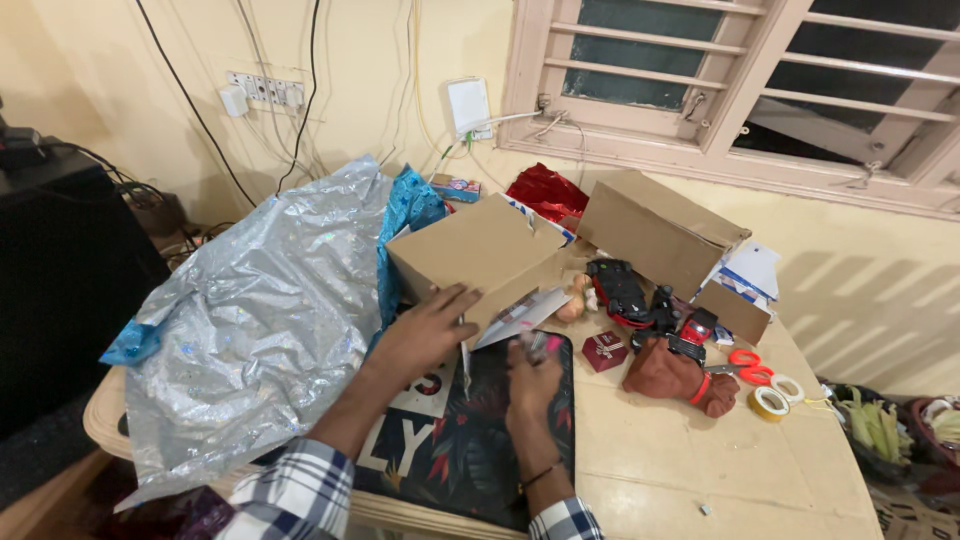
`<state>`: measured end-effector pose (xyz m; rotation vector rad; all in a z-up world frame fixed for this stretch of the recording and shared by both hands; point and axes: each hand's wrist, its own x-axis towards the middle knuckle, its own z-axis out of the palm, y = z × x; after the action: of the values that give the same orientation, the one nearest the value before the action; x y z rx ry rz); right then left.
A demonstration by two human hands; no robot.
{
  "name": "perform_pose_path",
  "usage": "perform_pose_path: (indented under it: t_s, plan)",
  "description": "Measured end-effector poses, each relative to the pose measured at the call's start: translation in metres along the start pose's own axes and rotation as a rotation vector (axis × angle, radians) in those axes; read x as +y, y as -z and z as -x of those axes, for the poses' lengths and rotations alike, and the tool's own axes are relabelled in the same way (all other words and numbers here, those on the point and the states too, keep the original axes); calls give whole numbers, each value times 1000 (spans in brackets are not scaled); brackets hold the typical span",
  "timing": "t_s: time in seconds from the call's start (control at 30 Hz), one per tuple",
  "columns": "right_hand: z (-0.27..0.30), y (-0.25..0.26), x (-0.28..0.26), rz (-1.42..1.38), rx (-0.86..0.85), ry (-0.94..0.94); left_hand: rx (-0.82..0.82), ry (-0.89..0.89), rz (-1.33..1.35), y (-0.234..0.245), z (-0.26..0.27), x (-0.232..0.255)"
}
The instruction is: The person assembles a small cardboard box by folding the flaps and securing them with a stapler. They repeatedly adjust the box and apply staples to the edges to hold the structure together.
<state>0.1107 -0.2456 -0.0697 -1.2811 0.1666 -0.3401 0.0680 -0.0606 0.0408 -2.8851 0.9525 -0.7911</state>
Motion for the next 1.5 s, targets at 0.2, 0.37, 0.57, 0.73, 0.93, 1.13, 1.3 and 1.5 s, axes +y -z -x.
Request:
perform_pose_path:
  t_s: [0.2,0.37,0.57,0.73,0.93,1.13,1.3,1.5]
  plan:
    - [7,9,-22,-148,124,44,-50,-29,131,21,21,-4]
    - [7,4,-34,-146,196,-29,19,-68,234,23,24,0]
    - [17,9,-35,-112,120,154,234,36,352,22,30,9]
    - [32,11,-35,-17,93,190,305,107,401,22,30,24]
    - [29,9,-44,-45,-74,172,290,115,163,30,26,39]
    - [21,19,-48,174,-87,232,317,693,453,4,42,124]
    - [17,23,-43,231,-101,260,652,982,1400,-56,31,173]
    - [20,27,-36,288,-66,368,900,1287,1455,-78,19,162]
